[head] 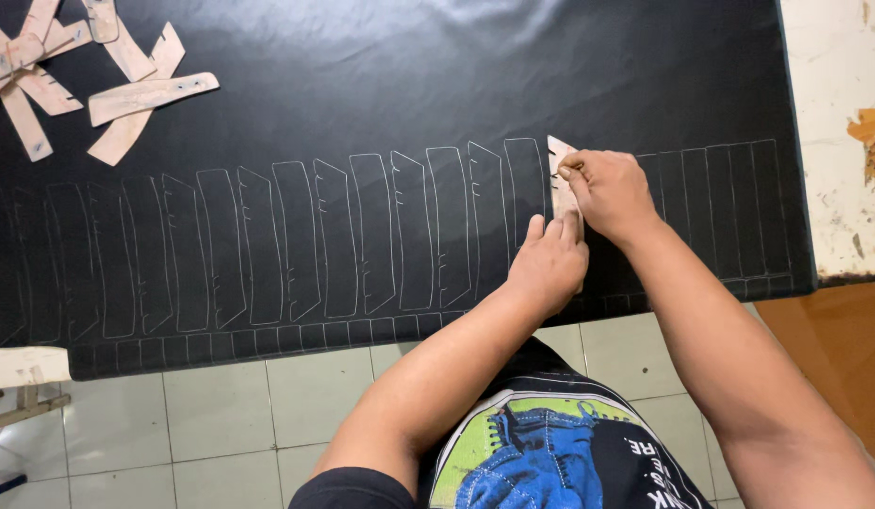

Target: The person uses a wooden pattern and a pencil to trace repeated shapes onto a large black sheet laid on a table. The person repositions the pattern multiple times and draws along its edges to create a series of identical outlines.

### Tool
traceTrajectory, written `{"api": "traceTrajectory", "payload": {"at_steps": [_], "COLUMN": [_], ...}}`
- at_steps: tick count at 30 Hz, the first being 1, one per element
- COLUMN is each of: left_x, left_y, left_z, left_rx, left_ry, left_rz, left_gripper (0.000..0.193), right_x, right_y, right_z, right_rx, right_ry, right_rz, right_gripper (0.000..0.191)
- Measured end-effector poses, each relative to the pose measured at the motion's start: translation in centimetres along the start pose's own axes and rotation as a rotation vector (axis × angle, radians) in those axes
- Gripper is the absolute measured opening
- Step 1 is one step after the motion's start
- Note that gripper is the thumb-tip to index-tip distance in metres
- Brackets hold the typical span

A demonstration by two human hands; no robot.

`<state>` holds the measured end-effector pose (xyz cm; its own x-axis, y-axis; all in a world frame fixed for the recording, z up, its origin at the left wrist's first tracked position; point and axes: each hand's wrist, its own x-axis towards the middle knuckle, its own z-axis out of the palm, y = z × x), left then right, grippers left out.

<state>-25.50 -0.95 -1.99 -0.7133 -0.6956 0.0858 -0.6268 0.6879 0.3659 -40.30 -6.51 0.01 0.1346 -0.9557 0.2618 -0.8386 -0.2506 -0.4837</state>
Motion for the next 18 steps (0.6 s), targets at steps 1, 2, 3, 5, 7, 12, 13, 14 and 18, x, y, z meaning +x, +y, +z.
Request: {"api": "traceTrajectory", "payload": {"at_steps": [1,2,3,5,7,12,13,14,18], "left_x": [0.1,0.2,0.2,0.1,0.5,1.0,1.1,1.2,1.3], "left_y": [0.0,-0.1,-0.1,-0.1,-0.5,-1.1,-1.1,-1.2,-1.3], "left_z": [0.0,0.0,0.0,0.0,0.0,-0.3,-0.4,-0.5,-0.6], "left_rx": [-0.005,-0.009,-0.009,-0.010,0.004,-0.015,-0.030,-0.046,-0.024], "left_ry": [-0.020,-0.040,-0.035,-0.027,-0.008,-0.028,-0.049,-0.071,-0.043], "left_rz": [-0.007,-0.013,-0.011,-0.006,-0.002,-0.007,-0.016,-0.023,-0.010], "left_gripper": [0.020,0.020,0.020,0.020,0.019,0.021,0.021,0.022,0.022], "right_x": [0.1,0.3,0.4,0.5,1.1,2.6,3.0,3.2,3.9], "right_y": [0.1,0.2,0.2,0.3,0.4,0.9,1.1,1.3,1.8], "right_z": [0.1,0.1,0.0,-0.2,0.0,0.7,0.8,0.9,0.9], "right_rx": [-0.004,-0.007,-0.045,-0.120,0.006,0.000,-0.007,-0.014,-0.009], "right_ry": [0.000,0.002,-0.015,-0.049,-0.065,-0.035,-0.004,0.028,0.009], "right_rz": [0.010,0.019,0.021,0.024,0.128,0.100,0.061,0.023,0.081], "right_gripper": [0.017,0.017,0.017,0.017,0.017,0.016,0.016,0.016,0.016]}}
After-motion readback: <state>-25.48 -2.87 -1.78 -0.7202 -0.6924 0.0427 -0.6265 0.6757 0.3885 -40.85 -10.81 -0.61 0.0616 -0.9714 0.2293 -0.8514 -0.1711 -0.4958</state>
